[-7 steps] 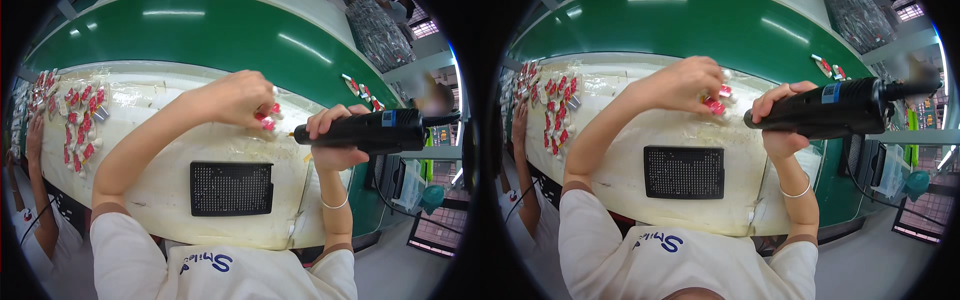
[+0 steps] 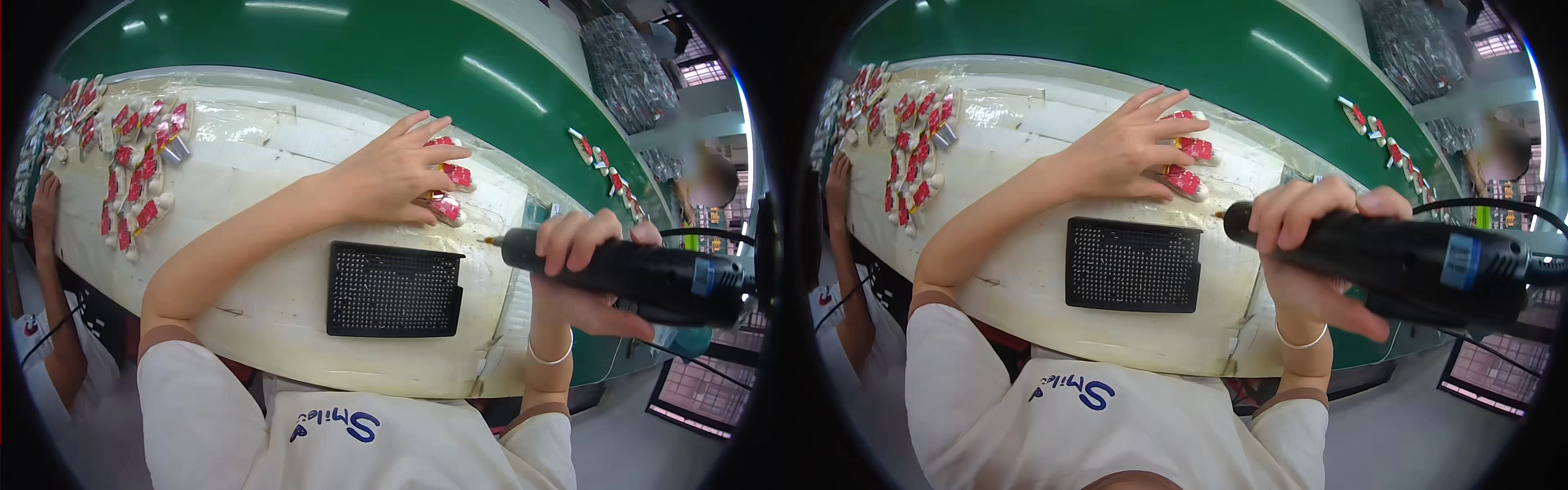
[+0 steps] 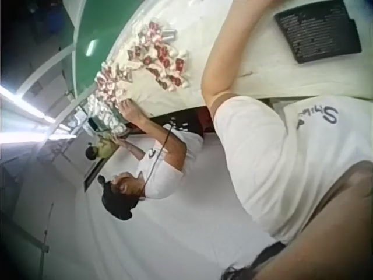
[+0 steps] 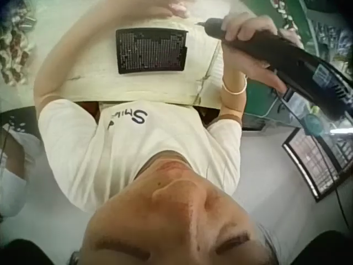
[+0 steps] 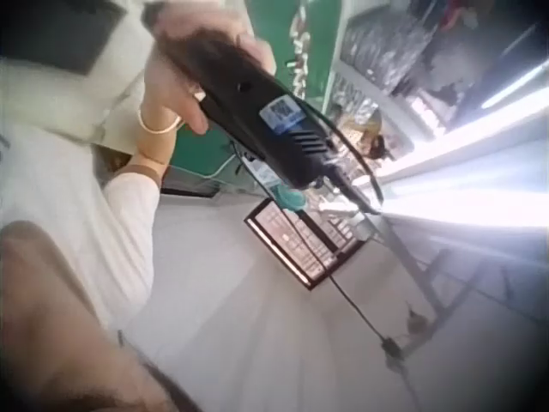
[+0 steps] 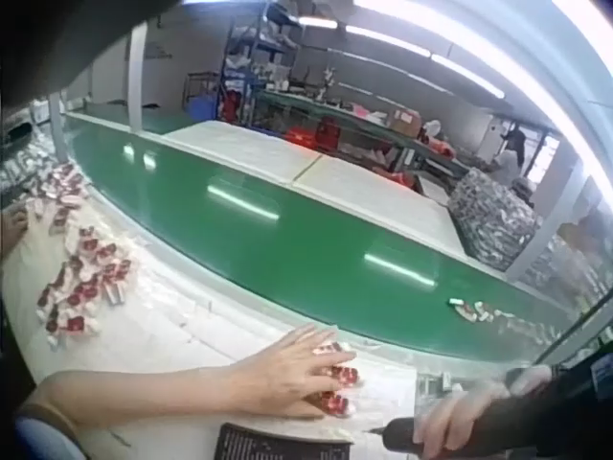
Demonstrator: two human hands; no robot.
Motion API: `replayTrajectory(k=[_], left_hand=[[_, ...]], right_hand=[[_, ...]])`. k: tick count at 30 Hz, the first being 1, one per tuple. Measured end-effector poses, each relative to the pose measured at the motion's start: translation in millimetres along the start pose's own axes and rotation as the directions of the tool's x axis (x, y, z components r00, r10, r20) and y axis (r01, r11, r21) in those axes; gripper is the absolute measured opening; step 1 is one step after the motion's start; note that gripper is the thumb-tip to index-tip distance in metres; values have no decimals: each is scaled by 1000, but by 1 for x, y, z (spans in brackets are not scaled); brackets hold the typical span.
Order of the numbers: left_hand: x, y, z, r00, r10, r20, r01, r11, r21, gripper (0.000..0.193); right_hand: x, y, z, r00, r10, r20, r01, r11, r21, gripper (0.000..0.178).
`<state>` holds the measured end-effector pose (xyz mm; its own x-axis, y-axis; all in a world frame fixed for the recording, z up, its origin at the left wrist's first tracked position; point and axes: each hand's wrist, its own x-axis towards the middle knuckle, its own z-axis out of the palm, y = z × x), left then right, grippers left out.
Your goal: The person assembles electronic components and plastic parts by securing them with screws using an electric screwdriver at a factory workbench.
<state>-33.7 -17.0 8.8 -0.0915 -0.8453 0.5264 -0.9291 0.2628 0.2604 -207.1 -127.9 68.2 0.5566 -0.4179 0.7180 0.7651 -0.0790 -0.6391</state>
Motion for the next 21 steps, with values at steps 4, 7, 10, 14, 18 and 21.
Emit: replayTrajectory(k=[4, 7, 10, 14, 18, 21], left_hand=[[-20, 29, -14, 1000, 20, -19, -24, 975, -219, 30], [-31, 66, -11, 950, 211, 229, -145, 950, -275, 35], [-33, 81, 0, 940, 245, 238, -242, 969, -41, 43], [-39, 78, 0, 928, 229, 294, -231, 973, -26, 55], [-34, 78, -2, 920, 258, 294, -239, 966, -98, 61], [-36, 79, 1, 943, 205, 262, -182, 977, -111, 56]], right_hand=[[-12, -16, 12, 997, 43, 58, -46, 998, 39, 88], [-11, -15, 9, 999, 22, 28, -23, 997, 71, 88], [-12, -14, 3, 1000, 10, 25, -12, 996, 92, 88], [-13, -10, 1, 995, 11, 102, -12, 1000, 10, 82], [-14, -8, 0, 994, 23, 110, -23, 1000, 4, 81], [-15, -8, -1, 993, 37, 114, -37, 999, -8, 80]])
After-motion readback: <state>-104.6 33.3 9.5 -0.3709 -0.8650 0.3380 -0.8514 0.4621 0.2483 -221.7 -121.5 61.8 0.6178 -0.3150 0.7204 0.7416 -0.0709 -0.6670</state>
